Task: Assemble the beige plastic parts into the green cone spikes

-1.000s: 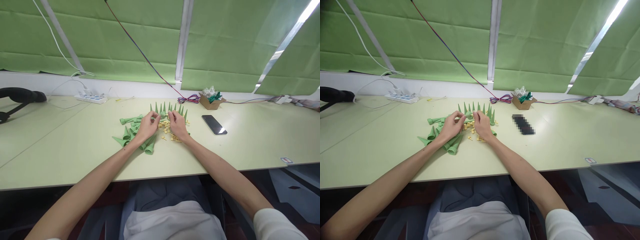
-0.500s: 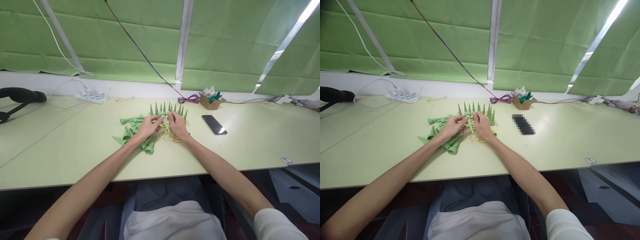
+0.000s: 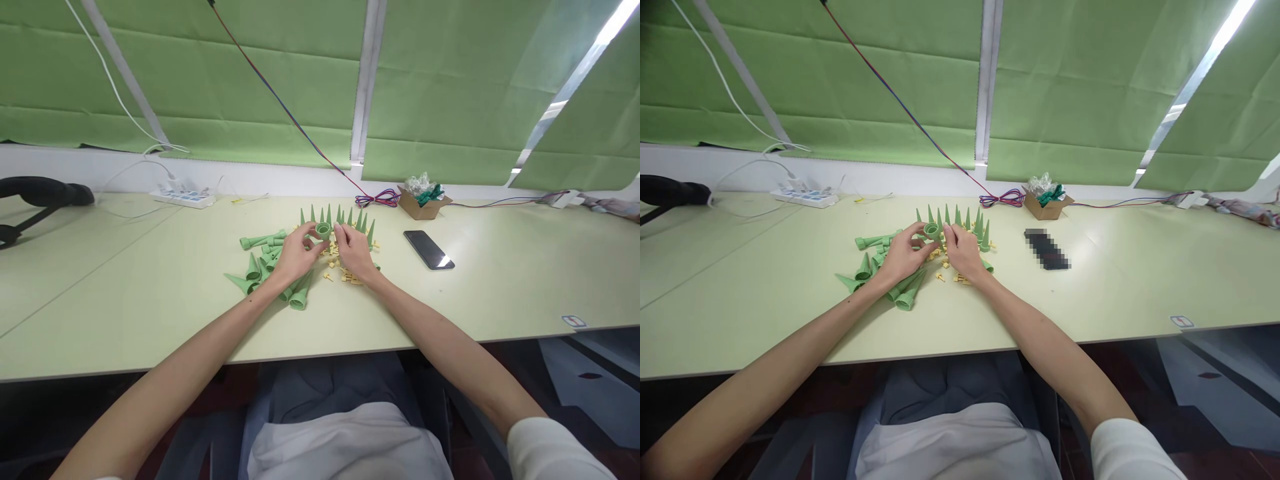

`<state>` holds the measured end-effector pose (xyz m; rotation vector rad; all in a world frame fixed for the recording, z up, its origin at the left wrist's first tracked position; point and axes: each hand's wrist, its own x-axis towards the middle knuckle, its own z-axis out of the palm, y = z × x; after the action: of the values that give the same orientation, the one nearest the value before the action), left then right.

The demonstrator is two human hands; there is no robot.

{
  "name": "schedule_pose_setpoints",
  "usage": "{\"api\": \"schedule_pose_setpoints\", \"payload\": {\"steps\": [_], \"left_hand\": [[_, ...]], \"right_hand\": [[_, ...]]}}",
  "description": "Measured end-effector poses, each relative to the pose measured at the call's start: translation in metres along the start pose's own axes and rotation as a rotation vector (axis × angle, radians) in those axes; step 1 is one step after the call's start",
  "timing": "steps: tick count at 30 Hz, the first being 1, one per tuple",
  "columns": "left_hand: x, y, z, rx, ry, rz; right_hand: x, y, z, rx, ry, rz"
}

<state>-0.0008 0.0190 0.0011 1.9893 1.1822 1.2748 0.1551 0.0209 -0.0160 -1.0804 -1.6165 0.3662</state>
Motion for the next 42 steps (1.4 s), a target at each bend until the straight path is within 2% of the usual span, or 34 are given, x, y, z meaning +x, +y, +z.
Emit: {"api": "schedule_pose_setpoints", "payload": {"steps": [3, 5, 8, 12, 16, 20, 25, 30, 38, 42], "left_hand": [[0.0, 0.001, -0.001, -0.031, 0.003, -0.057], [0.0, 0.002, -0.001, -0.091, -0.035, -0.133], [0.001, 0.005, 0.0, -0.288, -0.08, -0.259], [0.003, 0.007, 0.0, -0.544, -0.068, -0.382], [0.003, 0.008, -0.002, -0.568, -0.106, -0.418], [0.001, 0.008, -0.004, -0.527, -0.151, -0.373], [-0.002, 0.009, -0.006, -0.36, -0.182, -0.227], [-0.004, 0.012, -0.005, -0.162, -0.123, -0.12], [-0.002, 0.002, 0.001, 0.014, -0.007, 0.071], [-0.004, 0.002, 0.001, 0.033, 0.011, 0.063]], "right_hand": [[-0.001, -0.001, 0.0, 0.016, 0.008, -0.008], [-0.001, -0.001, -0.001, 0.026, 0.006, -0.004], [-0.001, -0.002, -0.002, 0.03, -0.009, 0.012], [-0.001, -0.003, -0.002, 0.045, -0.032, 0.012], [-0.001, -0.002, -0.002, 0.06, -0.054, 0.015], [0.0, 0.0, -0.003, 0.047, -0.052, 0.011], [0.001, 0.0, -0.003, 0.005, -0.04, 0.011], [0.002, 0.002, -0.004, -0.027, -0.039, 0.02], [0.001, 0.002, -0.002, -0.031, -0.007, 0.007], [0.0, 0.001, -0.001, -0.001, 0.012, 0.007]]}}
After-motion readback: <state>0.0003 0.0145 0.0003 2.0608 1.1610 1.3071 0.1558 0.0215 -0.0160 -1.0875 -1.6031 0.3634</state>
